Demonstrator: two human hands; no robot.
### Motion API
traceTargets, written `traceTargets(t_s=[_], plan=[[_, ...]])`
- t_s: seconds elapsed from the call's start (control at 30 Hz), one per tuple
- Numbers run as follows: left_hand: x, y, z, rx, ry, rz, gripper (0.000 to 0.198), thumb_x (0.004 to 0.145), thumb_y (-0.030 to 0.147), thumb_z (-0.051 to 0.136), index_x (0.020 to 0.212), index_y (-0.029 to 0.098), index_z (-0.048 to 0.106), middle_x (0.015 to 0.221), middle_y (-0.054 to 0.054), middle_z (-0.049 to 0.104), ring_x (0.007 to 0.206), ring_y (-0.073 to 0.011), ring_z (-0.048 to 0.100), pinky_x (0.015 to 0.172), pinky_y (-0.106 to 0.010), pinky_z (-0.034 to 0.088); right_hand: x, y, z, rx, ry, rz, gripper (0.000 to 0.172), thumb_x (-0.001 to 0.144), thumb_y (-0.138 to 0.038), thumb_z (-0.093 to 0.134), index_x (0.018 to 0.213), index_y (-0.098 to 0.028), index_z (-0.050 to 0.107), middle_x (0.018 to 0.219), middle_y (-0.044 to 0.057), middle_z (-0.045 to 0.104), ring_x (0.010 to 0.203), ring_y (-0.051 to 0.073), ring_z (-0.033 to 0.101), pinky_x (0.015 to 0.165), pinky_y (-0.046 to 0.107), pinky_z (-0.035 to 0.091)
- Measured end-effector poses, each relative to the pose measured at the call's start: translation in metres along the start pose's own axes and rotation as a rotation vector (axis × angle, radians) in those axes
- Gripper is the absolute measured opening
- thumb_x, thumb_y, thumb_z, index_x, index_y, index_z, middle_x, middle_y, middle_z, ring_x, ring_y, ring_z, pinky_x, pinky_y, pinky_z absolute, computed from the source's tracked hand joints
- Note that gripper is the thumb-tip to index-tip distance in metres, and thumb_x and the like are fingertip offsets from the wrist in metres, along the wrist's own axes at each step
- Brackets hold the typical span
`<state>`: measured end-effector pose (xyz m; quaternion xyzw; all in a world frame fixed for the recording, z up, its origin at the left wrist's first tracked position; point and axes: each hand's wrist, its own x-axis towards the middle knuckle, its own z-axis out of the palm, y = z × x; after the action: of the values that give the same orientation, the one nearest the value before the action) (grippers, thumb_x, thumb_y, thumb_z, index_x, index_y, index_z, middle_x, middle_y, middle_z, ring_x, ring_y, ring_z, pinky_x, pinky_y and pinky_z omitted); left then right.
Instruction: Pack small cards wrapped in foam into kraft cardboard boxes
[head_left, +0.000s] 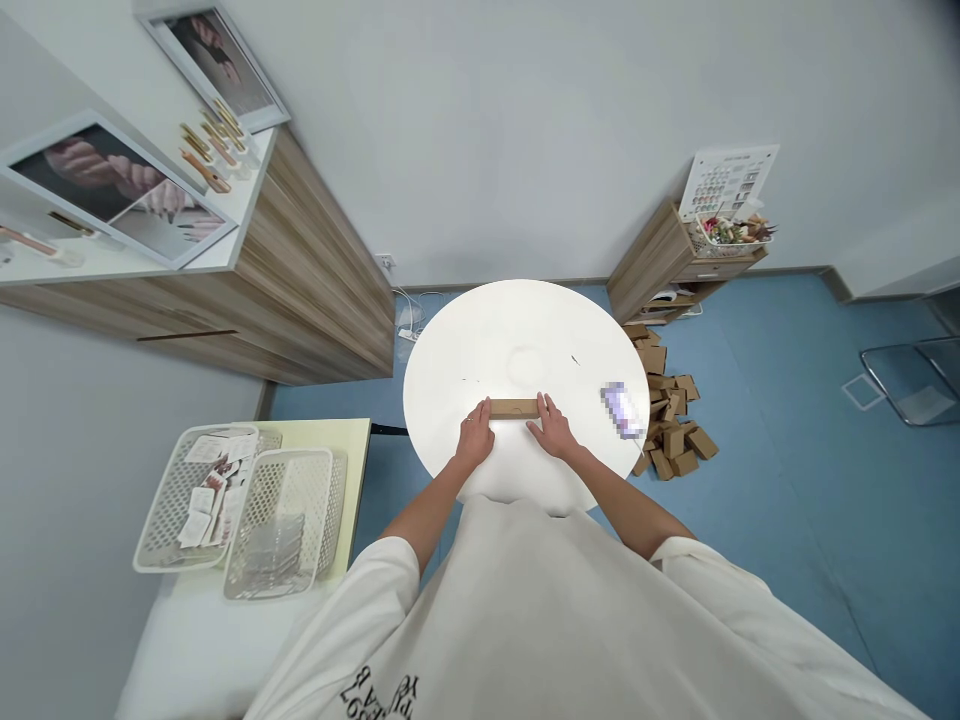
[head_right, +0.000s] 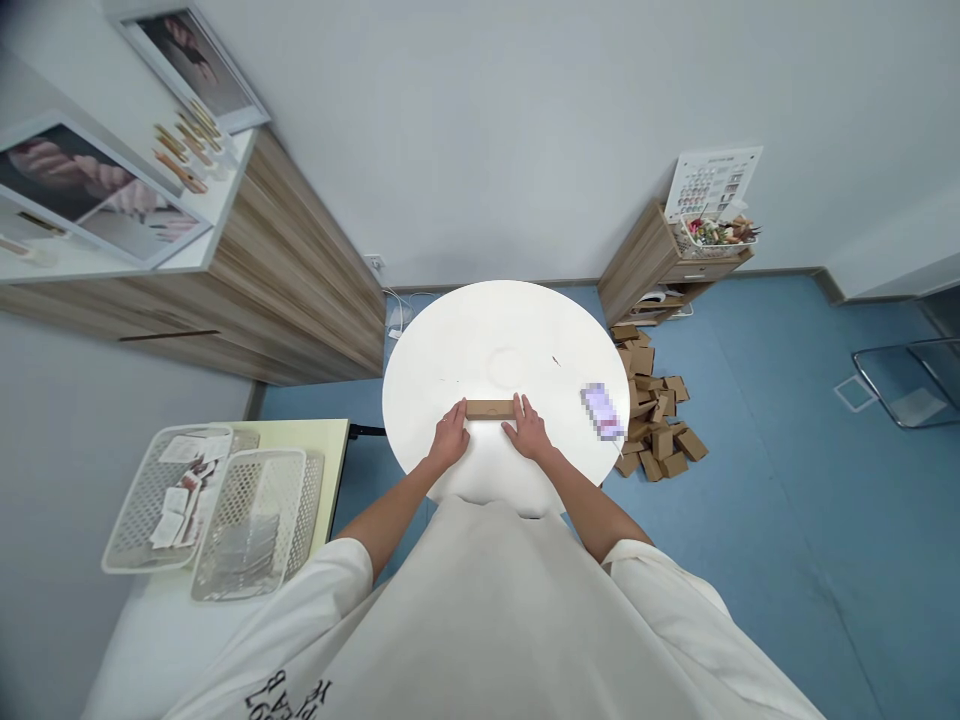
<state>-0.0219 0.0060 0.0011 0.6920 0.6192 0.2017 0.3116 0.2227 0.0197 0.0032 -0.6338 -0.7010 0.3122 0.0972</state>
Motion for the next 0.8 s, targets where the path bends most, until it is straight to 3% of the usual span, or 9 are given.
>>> traceTargets(t_s=[0.17,0.3,0.53,0.67,0.8], plan=[[0.026,0.008,-0.001,-0.328,0.084,-0.294,0.058,0.092,0.021,0.045,0.15,0.021,0.039,0.145,-0.015,0.048,0.121,-0.0242,0.058,0.103,-0.04,0.047,0.013,-0.011,-0.017,0.344,0.123,0.244,0.064,0.098,-0.054,0.034,0.153,-0.02,0.038,0.146,0.015,0.048,0.119,0.027,0.057,0.104,0.042,0.044],[0.031,0.01,-0.002,-0.401,0.021,-0.292,0.044,0.09,0.021,0.052,0.134,0.021,0.057,0.135,-0.013,0.057,0.117,-0.0239,0.059,0.105,-0.04,0.046,0.012,-0.02,-0.022,0.413,0.104,0.299,0.051,0.095,-0.051,0.04,0.131,-0.021,0.061,0.129,0.012,0.061,0.109,0.025,0.061,0.099,0.039,0.046],[-0.024,-0.006,0.016,-0.476,0.064,-0.25,0.031,0.086,0.017,0.056,0.117,0.02,0.059,0.128,-0.012,0.059,0.117,-0.0234,0.06,0.099,-0.039,0.049,-0.033,-0.014,0.007,0.448,0.126,0.287,0.037,0.093,-0.051,0.043,0.106,-0.025,0.065,0.116,0.007,0.067,0.103,0.023,0.063,0.09,0.037,0.05],[-0.048,-0.019,0.024,-0.557,-0.051,-0.339,0.037,0.086,0.022,0.061,0.122,0.021,0.054,0.131,-0.012,0.059,0.117,-0.0244,0.061,0.095,-0.038,0.051,-0.057,-0.007,0.027,0.519,0.08,0.33,0.036,0.091,-0.045,0.047,0.118,-0.025,0.063,0.123,0.006,0.066,0.108,0.022,0.064,0.094,0.037,0.05],[-0.052,-0.025,0.021,-0.532,-0.096,-0.402,0.046,0.085,0.028,0.066,0.128,0.022,0.049,0.141,-0.013,0.054,0.123,-0.0272,0.058,0.098,-0.04,0.049,-0.064,-0.013,0.036,0.492,0.107,0.425,0.046,0.088,-0.041,0.051,0.129,-0.021,0.059,0.136,0.011,0.06,0.114,0.024,0.062,0.099,0.037,0.048]])
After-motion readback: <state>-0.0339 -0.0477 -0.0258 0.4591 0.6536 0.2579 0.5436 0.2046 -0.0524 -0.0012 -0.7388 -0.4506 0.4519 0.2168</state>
